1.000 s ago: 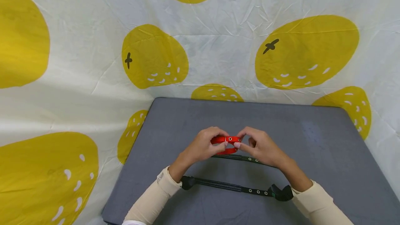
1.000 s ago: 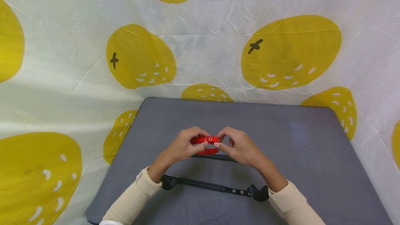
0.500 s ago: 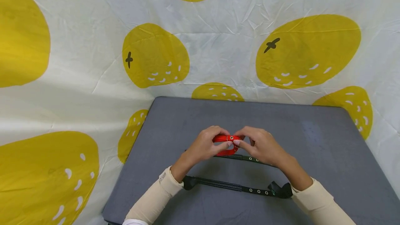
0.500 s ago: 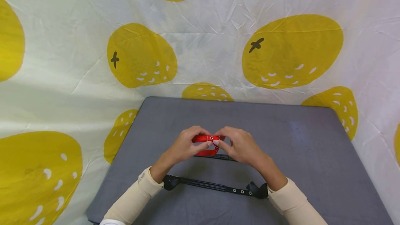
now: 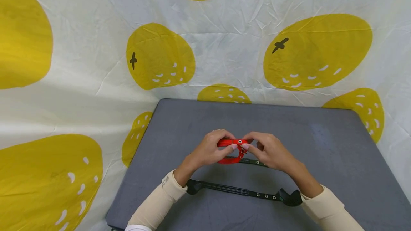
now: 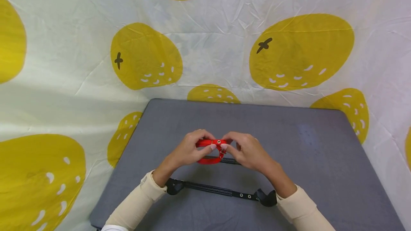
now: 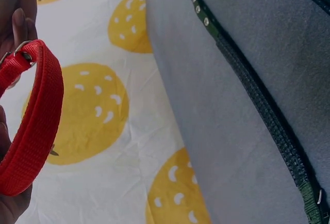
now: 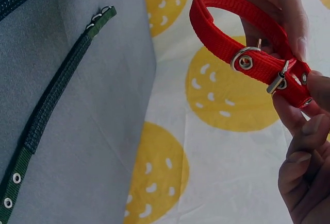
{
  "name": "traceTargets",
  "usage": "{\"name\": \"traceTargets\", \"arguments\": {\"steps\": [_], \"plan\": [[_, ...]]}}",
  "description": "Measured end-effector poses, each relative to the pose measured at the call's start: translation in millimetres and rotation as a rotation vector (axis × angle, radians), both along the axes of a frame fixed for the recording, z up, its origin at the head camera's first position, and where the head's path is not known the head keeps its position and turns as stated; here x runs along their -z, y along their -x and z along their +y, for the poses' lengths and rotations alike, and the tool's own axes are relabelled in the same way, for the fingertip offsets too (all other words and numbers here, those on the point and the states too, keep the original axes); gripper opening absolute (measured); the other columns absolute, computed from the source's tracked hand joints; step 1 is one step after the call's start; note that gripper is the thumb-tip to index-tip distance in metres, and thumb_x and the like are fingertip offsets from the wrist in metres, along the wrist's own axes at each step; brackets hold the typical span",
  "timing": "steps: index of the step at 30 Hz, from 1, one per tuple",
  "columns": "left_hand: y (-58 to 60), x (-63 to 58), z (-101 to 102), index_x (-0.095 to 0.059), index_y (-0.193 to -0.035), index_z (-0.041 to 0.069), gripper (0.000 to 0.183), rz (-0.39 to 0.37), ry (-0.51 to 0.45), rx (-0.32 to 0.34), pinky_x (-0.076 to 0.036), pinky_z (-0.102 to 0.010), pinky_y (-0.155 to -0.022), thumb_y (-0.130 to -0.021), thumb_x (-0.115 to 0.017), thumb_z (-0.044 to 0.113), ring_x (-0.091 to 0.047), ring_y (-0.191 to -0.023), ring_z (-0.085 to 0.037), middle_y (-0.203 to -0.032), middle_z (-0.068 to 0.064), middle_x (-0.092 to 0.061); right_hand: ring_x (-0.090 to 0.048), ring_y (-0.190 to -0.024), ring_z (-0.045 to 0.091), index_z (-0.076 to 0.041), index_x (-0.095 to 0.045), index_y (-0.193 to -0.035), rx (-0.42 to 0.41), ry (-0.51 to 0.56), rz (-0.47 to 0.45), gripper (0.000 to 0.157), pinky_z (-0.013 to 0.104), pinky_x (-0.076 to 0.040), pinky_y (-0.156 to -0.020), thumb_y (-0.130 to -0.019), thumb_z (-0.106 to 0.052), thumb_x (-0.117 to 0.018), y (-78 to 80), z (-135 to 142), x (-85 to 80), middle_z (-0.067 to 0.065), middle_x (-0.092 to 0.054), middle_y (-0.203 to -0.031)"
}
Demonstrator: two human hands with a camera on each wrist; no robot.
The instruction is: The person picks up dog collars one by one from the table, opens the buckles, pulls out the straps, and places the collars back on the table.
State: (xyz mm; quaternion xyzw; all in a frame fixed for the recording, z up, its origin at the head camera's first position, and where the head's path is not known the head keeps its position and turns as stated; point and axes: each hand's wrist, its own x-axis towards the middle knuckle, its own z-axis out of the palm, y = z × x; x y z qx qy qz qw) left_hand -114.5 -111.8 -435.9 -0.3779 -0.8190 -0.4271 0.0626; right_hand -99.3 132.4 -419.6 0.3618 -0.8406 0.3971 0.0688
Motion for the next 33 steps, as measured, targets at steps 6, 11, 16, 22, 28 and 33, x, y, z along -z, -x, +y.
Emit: {"name": "traceTargets", "arguments": {"steps": [6, 11, 16, 22, 28, 33], "plan": [[-0.8, -0.4, 0.3, -0.068, -0.107, 0.013, 0.014, -0.085, -0.025, 0.000, -0.053, -0.025, -0.064, -0.095, -0.069, 0.021, -0.058, -0.076, -0.012, -0.093, 0.005, -0.064, -0.037, -0.046, -0.004, -0.015, -0.068, -0.106, -0.004, 0.069, -0.071, 0.016, 0.020, -0.038, -0.043, -0.092, -0.006, -0.071, -1.6, 2.6, 0.1, -0.008, -0.063, -0.077], [0.5, -1.7, 1.9, -0.067, -0.107, 0.012, 0.014, -0.126, -0.038, -0.004, -0.053, -0.024, -0.063, -0.095, -0.067, 0.020, -0.057, -0.074, -0.007, -0.093, 0.003, -0.064, -0.038, -0.043, -0.003, -0.011, -0.066, -0.107, 0.029, 0.103, -0.125, 0.015, 0.022, -0.038, -0.041, -0.093, -0.006, -0.070, -2.5, 5.7, 2.0, -0.009, -0.054, -0.066], [1.7, -3.9, 2.4, -0.068, -0.106, 0.012, 0.013, -0.089, -0.018, -0.012, -0.052, -0.024, -0.065, -0.095, -0.068, 0.019, -0.057, -0.076, -0.015, -0.093, 0.002, -0.064, -0.033, -0.043, -0.004, -0.016, -0.068, -0.110, 0.029, 0.085, -0.101, 0.018, 0.020, -0.034, -0.041, -0.093, -0.008, -0.071, -0.5, 6.5, 1.8, -0.013, -0.050, -0.061], [2.9, -8.3, 4.4, -0.068, -0.105, 0.012, 0.013, 0.031, 0.070, -0.016, -0.050, -0.019, -0.073, -0.094, -0.070, 0.018, -0.057, -0.084, -0.011, -0.098, 0.002, -0.067, -0.033, -0.046, -0.004, -0.021, -0.072, -0.115, 0.044, -0.057, 0.001, 0.026, 0.018, -0.034, -0.044, -0.090, -0.017, -0.076, 3.2, 4.9, -5.4, -0.013, -0.071, -0.089], [2.8, -13.1, 7.2, -0.068, -0.105, 0.012, 0.014, 0.032, 0.083, -0.017, -0.049, -0.019, -0.073, -0.094, -0.070, 0.020, -0.055, -0.085, -0.008, -0.098, 0.002, -0.068, -0.037, -0.049, -0.003, -0.020, -0.074, -0.111, 0.056, -0.143, 0.041, 0.024, 0.017, -0.035, -0.046, -0.088, -0.020, -0.078, 6.0, 4.6, -11.8, -0.010, -0.074, -0.092], [3.3, -12.9, 7.9, -0.068, -0.105, 0.012, 0.014, 0.012, 0.080, -0.018, -0.050, -0.018, -0.074, -0.094, -0.070, 0.021, -0.055, -0.086, -0.007, -0.099, 0.002, -0.068, -0.038, -0.052, -0.005, -0.018, -0.072, -0.109, 0.042, -0.162, 0.080, 0.022, 0.017, -0.036, -0.047, -0.088, -0.020, -0.077, 7.5, 5.3, -13.9, -0.009, -0.073, -0.090]]}}
